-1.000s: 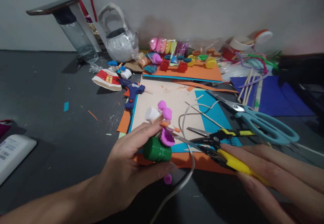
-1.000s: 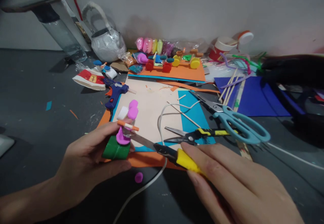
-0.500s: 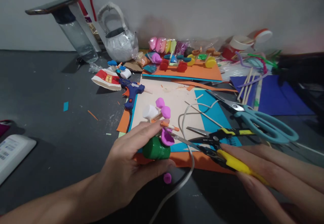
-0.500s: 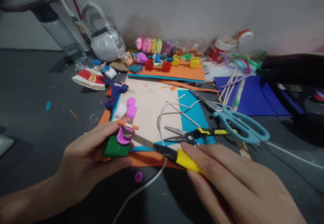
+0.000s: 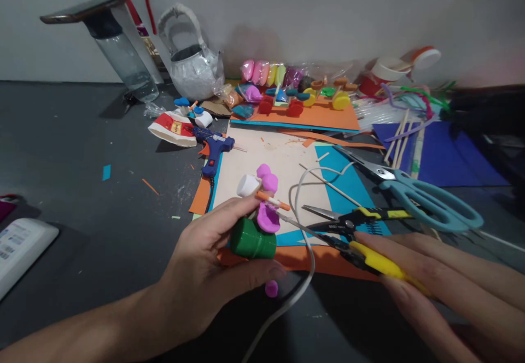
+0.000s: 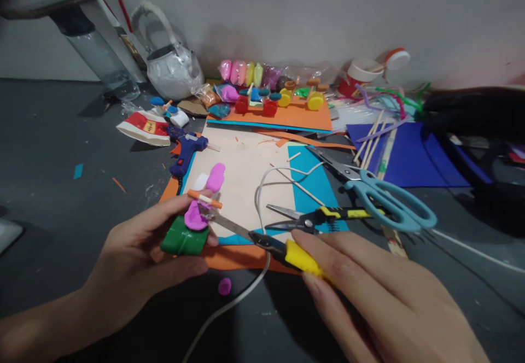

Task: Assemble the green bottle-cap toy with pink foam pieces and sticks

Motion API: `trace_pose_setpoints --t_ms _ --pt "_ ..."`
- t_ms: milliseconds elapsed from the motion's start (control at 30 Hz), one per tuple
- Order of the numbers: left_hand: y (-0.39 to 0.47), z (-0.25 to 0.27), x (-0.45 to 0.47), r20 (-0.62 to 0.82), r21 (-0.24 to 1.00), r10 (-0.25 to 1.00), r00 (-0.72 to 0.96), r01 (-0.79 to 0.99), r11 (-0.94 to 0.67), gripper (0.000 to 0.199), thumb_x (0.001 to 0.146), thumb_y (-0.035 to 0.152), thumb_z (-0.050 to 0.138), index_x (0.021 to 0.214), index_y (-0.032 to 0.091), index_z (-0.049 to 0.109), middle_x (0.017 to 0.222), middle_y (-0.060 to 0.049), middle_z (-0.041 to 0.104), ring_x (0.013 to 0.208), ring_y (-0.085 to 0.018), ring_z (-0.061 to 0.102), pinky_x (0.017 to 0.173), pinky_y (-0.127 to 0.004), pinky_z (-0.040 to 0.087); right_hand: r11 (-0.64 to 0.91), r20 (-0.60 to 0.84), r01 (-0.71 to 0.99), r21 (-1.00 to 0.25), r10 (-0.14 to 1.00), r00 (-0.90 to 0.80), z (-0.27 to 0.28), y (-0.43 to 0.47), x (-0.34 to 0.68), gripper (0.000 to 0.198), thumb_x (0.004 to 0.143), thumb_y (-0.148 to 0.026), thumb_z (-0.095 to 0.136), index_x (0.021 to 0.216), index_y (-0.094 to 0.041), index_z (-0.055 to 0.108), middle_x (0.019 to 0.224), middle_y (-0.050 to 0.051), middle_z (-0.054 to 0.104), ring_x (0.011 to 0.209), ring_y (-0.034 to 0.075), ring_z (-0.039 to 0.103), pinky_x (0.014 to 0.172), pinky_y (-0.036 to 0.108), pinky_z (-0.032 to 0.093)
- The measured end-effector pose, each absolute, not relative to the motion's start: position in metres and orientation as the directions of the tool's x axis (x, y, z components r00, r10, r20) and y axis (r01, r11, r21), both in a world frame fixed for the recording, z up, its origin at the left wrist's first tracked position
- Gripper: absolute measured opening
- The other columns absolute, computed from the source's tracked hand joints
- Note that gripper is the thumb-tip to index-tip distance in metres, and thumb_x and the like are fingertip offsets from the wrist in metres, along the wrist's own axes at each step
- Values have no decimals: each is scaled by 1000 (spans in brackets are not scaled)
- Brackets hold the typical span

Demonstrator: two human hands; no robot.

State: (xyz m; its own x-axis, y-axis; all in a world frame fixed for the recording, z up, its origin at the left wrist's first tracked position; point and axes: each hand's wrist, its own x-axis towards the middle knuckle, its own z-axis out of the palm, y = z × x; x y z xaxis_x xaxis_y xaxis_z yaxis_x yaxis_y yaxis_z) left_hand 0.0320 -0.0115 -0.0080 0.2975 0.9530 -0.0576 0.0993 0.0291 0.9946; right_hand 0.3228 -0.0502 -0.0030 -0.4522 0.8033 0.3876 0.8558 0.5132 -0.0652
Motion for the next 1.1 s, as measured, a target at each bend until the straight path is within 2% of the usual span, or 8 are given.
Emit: trace_pose_setpoints --t_ms 133,200,333,533,767,867,1000,1100 --pt "-12 -7 32 -61 997 949 310 70 41 49 77 17 79 123 32 67 92 1 72 79 -15 68 71 -20 58 481 398 874 -71 817 -418 -2 -51 323 40 95 -30 45 134 -34 56 115 2 69 93 21 69 76 32 54" --pt "-12 -6 32 -63 996 954 295 85 39 50 77 20 80 123 32 66 90 1 72 81 -16 69 75 -22 58 485 399 872 -62 813 -424 -2 -52 324 39 95 -30 45 133 -33 56 114 3 69 90 20 69 74 32 54" --pt "-13 -10 32 -44 989 961 271 148 4 56 78 25 79 131 33 63 91 -1 74 89 -20 71 91 -32 57 499 386 865 -50 809 -444 -2 -53 324 39 96 -29 44 132 -30 56 114 3 67 90 19 68 77 31 52" --pt "-15 -16 30 5 979 965 261 195 -58 60 79 23 79 134 36 61 96 -4 74 102 -25 70 97 -39 56 527 385 847 -67 797 -466 -1 -52 323 38 96 -28 43 131 -29 58 114 2 69 89 16 68 76 28 52" --pt "-13 -13 32 -26 989 967 253 149 -13 59 75 19 81 131 31 65 91 -4 76 108 -28 69 99 -42 55 521 375 852 -40 799 -471 1 -50 322 37 95 -29 44 129 -29 59 112 3 69 88 20 70 72 30 55" --pt "-11 -12 32 -34 988 966 255 155 -6 58 76 20 80 130 32 65 90 -3 76 106 -27 70 101 -42 54 534 376 843 -60 795 -476 1 -51 322 37 94 -28 46 129 -29 59 113 3 70 87 18 70 72 29 55" --pt "-12 -11 32 -33 987 963 269 163 -12 56 77 23 80 130 32 64 91 -3 76 101 -25 71 101 -40 54 511 392 859 -26 796 -462 -1 -51 325 39 95 -30 43 130 -30 58 110 3 69 86 20 70 74 31 54" --pt "-12 -10 31 -47 989 962 270 146 7 54 77 24 80 129 32 65 99 -3 75 97 -22 71 98 -36 55 509 405 860 -8 789 -463 -1 -51 326 38 95 -29 43 131 -31 57 108 3 69 85 19 68 72 31 53"
